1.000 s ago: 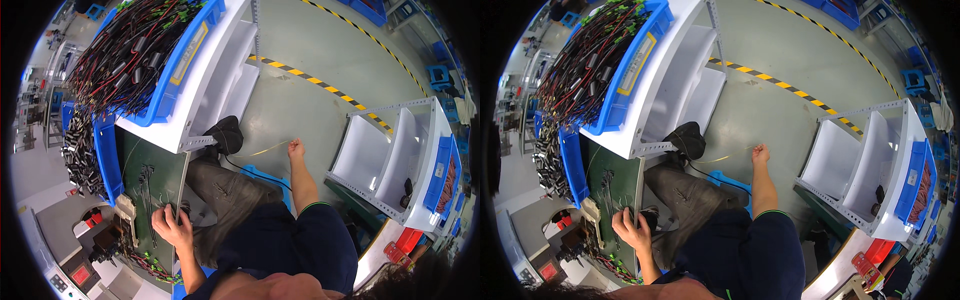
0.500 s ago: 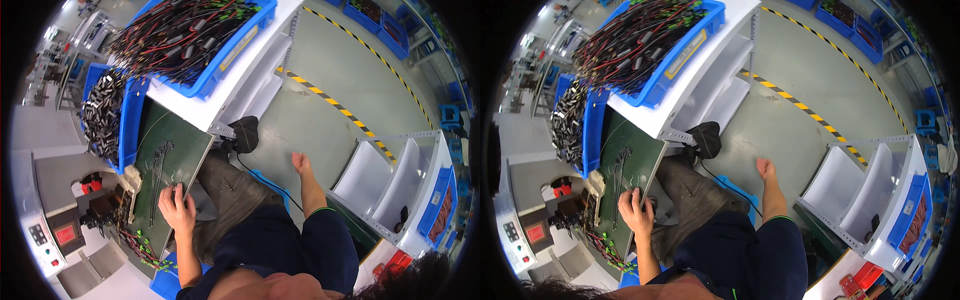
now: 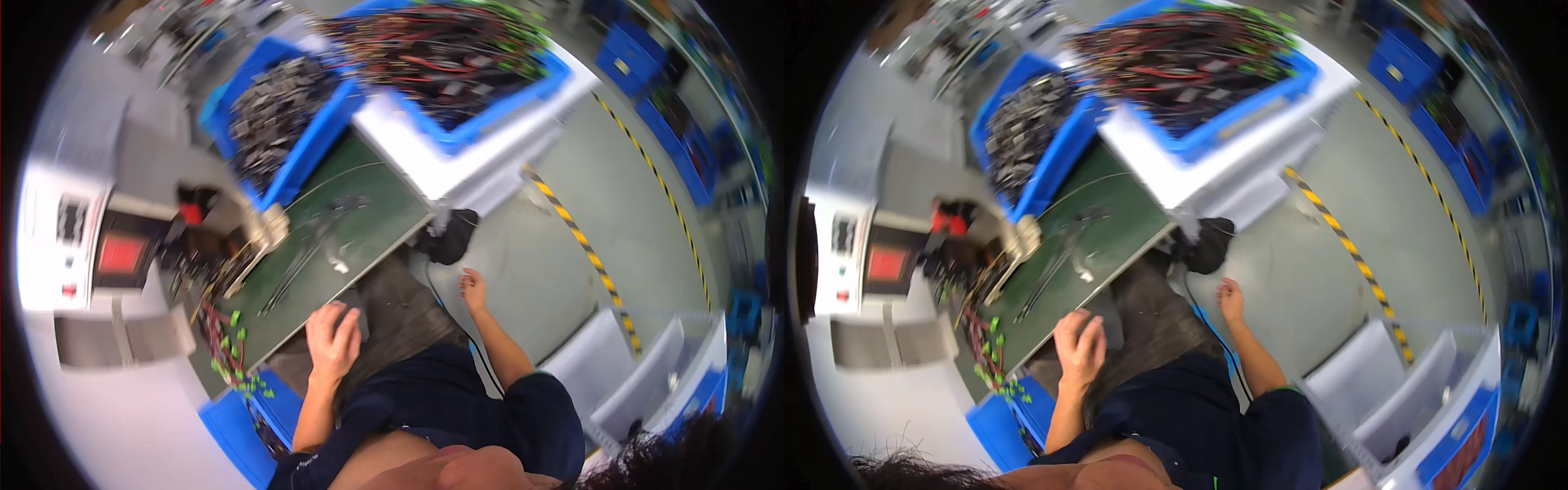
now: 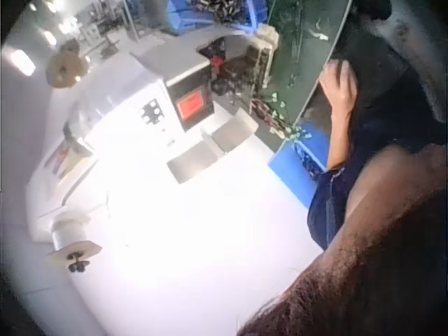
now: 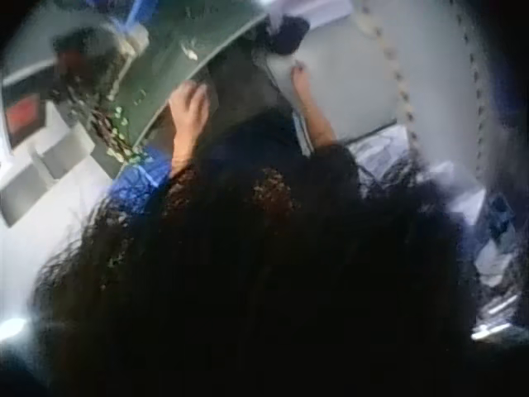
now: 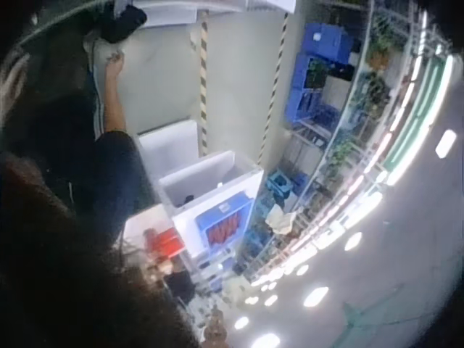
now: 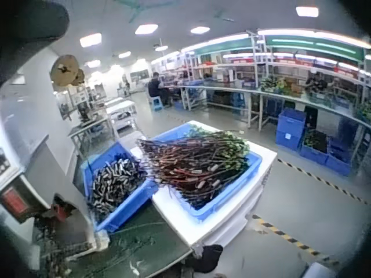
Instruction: The person assembles wiring harnesses by crimping connectors onto wires using a specialized wire crimping machine.
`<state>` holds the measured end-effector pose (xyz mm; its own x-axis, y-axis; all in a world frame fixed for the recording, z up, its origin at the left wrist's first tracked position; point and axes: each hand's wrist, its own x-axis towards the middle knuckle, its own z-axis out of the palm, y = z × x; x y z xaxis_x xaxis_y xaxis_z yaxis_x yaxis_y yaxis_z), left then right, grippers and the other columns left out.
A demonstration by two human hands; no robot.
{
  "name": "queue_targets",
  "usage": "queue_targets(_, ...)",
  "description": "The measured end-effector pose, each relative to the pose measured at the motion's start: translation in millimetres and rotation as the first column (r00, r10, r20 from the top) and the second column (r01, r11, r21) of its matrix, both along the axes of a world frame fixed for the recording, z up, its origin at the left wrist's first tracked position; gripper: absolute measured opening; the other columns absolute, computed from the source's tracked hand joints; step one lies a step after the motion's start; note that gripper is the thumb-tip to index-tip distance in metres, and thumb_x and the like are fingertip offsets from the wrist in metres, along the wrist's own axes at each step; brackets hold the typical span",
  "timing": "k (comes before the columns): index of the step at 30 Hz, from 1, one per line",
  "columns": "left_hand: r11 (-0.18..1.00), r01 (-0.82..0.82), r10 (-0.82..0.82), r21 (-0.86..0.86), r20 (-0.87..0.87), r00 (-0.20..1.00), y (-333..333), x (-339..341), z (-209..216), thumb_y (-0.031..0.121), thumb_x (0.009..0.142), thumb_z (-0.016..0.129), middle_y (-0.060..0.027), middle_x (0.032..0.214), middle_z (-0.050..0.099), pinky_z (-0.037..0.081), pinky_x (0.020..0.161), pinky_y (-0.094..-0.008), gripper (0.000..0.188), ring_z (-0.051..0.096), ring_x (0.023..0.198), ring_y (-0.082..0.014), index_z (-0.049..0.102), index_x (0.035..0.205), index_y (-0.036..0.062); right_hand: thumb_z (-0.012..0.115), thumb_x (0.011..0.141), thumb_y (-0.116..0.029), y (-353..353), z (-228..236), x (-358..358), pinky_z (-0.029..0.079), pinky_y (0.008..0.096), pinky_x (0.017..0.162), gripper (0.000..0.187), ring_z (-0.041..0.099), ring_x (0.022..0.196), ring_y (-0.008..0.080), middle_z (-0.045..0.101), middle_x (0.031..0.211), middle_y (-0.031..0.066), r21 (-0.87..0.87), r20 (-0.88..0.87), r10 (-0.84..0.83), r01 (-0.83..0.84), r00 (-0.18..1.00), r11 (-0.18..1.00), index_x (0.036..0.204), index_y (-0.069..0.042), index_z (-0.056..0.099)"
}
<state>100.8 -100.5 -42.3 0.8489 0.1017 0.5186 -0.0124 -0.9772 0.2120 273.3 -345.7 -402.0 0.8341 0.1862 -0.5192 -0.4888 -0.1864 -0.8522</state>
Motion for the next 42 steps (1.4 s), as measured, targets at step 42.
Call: queue_targets(42, 0.344, -0.812, 0.872, -0.471, -0.160, 0.462, 226.5, -227.2, 16.5, 0.009, 0.081, 0.079, -0.0161, 0.076, 0.062, 0.050, 0.070, -0.0420, 0.026, 0.061, 0.070, -0.0354, 0.065, 0.098, -0.0042, 0.070, 0.085, -0.011, 272.2, 457.1, 6.3, 0.053, 0.0407, 0.082, 0.033, 0.060, 0.094, 0.0313, 0.057, 0.097, 0.0133, -0.662, 0.746, 0.408, -0.522, -0.526, 0.537, 0.116, -0.002, 0.063)
